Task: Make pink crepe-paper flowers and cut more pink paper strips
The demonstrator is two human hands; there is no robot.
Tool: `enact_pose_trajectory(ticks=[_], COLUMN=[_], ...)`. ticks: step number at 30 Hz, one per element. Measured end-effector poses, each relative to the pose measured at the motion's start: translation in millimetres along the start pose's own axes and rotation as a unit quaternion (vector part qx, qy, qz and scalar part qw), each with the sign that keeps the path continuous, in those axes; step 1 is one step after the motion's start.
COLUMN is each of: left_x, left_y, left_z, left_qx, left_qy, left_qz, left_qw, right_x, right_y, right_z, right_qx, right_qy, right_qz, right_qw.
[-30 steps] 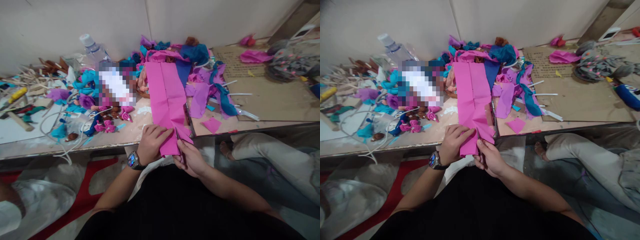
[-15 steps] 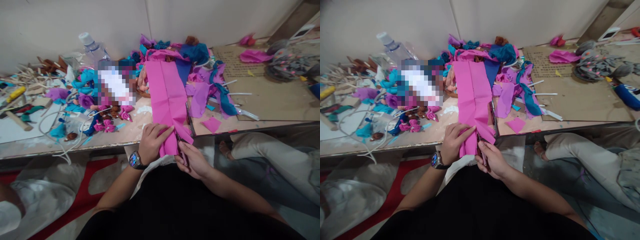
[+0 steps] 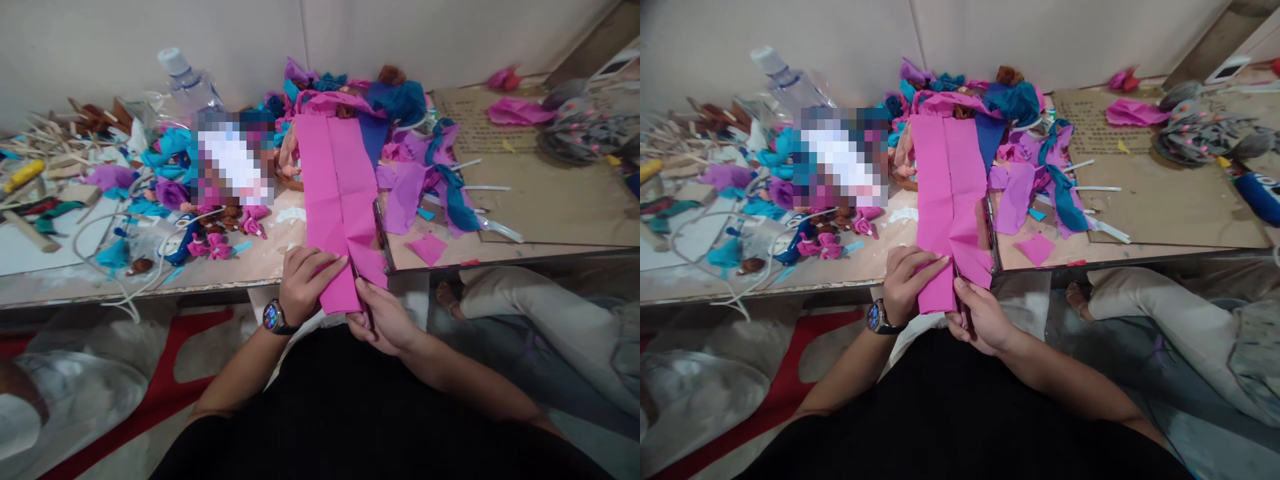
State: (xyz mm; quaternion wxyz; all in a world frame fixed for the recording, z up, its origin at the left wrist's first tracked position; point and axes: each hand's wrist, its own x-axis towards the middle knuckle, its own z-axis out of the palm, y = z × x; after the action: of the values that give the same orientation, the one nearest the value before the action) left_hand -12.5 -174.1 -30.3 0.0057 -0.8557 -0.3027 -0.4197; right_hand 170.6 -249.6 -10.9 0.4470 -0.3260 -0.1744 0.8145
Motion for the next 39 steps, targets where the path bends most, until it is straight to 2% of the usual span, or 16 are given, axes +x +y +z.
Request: enact_pose_trajectory(ticks=[9,27,39], left_x=[-0.1,-0.9,-2.3], left_y=[0.1,0.9,-0.4], left_z=[0.4,0.8,1.3], left_qx=[0.003,0.007,-0.001], left_qy=[0.011,0.007,0.003], left_qz=[0.008,0.005,0.02], left_qw=[1.0,1.0,1.0], right_x=[4.2,3.5,6.4], right_y=[1.8,0.8,-3.8], right_z=[0.9,-0.4,7.2], right_qx=[0.004,0.011,0.009], right_qy=[0.016,0.021,0.046], right_qz=[-0.02,-0.014,-0.041], right_qw=[1.0,1.0,0.998])
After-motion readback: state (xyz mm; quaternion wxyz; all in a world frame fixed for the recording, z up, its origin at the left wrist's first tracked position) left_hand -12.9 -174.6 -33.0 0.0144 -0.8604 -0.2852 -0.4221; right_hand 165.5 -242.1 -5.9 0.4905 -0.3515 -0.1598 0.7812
